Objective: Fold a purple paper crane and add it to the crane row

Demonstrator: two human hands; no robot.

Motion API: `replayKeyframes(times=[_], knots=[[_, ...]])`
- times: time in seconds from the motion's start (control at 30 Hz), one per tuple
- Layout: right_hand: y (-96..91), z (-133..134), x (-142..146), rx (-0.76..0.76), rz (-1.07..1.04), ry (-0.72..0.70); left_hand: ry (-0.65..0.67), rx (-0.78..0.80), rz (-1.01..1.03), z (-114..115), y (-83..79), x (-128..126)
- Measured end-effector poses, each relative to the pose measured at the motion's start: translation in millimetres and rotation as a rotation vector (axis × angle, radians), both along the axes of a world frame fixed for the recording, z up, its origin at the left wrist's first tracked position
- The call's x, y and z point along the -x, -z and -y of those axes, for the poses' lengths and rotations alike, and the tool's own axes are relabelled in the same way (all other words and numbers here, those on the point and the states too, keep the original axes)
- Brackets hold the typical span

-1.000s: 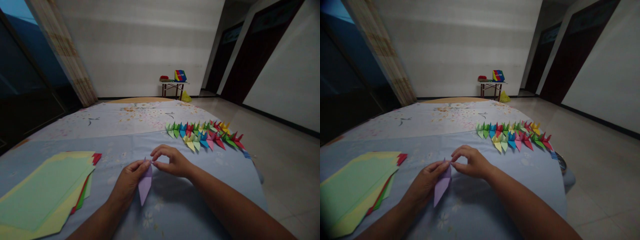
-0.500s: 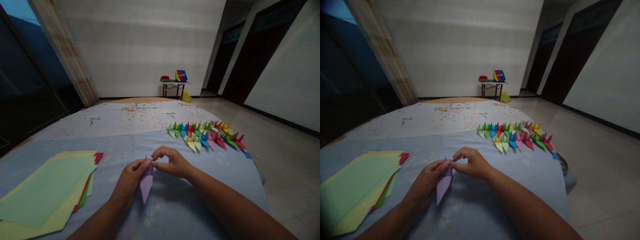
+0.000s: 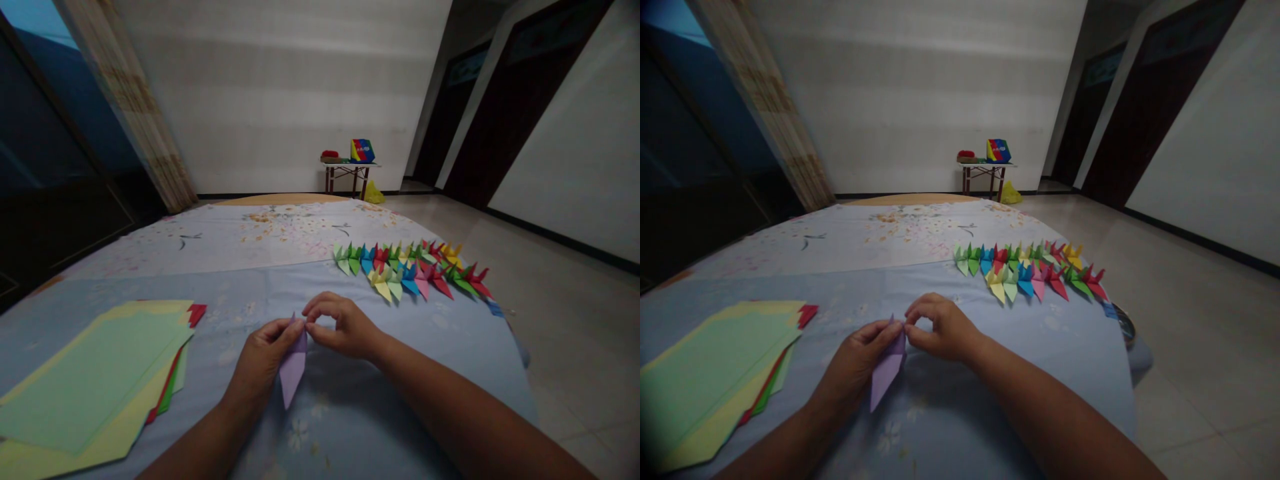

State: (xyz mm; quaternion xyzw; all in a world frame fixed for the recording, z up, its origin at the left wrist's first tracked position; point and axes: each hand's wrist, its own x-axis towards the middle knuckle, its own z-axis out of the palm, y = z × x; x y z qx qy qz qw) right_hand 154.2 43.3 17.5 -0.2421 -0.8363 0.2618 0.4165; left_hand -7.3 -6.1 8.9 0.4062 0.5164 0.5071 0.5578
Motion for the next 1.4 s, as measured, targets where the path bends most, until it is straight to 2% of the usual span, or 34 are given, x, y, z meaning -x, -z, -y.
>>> replayKeyframes(times=[0.27,0.4,0.5,0.6,0.77,1.03,1.23,1.4], knots=[[-2.0,3,2,-0.078,0.103,0.020,-0.016,-0.026,-0.058,2,1.1,-1],[-1.5,-1,0,0.071,0.023,-0.009,-0.032,0.015,0.025,1,5.3,-1],[-1.4,-5,-2,0.206,-0.035,0.032,-0.034,0.046,0.096,0,6.6,-2],[-1.0,-6,-2,0.289,-0.023,0.076,-0.041,0.049,0.099,-1,7.2,-2],[3.5,-2,5,0.400,-0.022,0.048,-0.049,0.029,0.063,-1,6.8,-3],[14.7,-5,8,0.653,-0.202,-0.006,0.035,0.016,0.142,1,0.5,-5],[12.7,-9,4,0.630,-0.221,0.032,0.011,0.063,0.124,-2,6.9,-2],[12.3,-9,4,0.642,-0.208,0.041,0.005,0.058,0.118,-2,6.0,-2]])
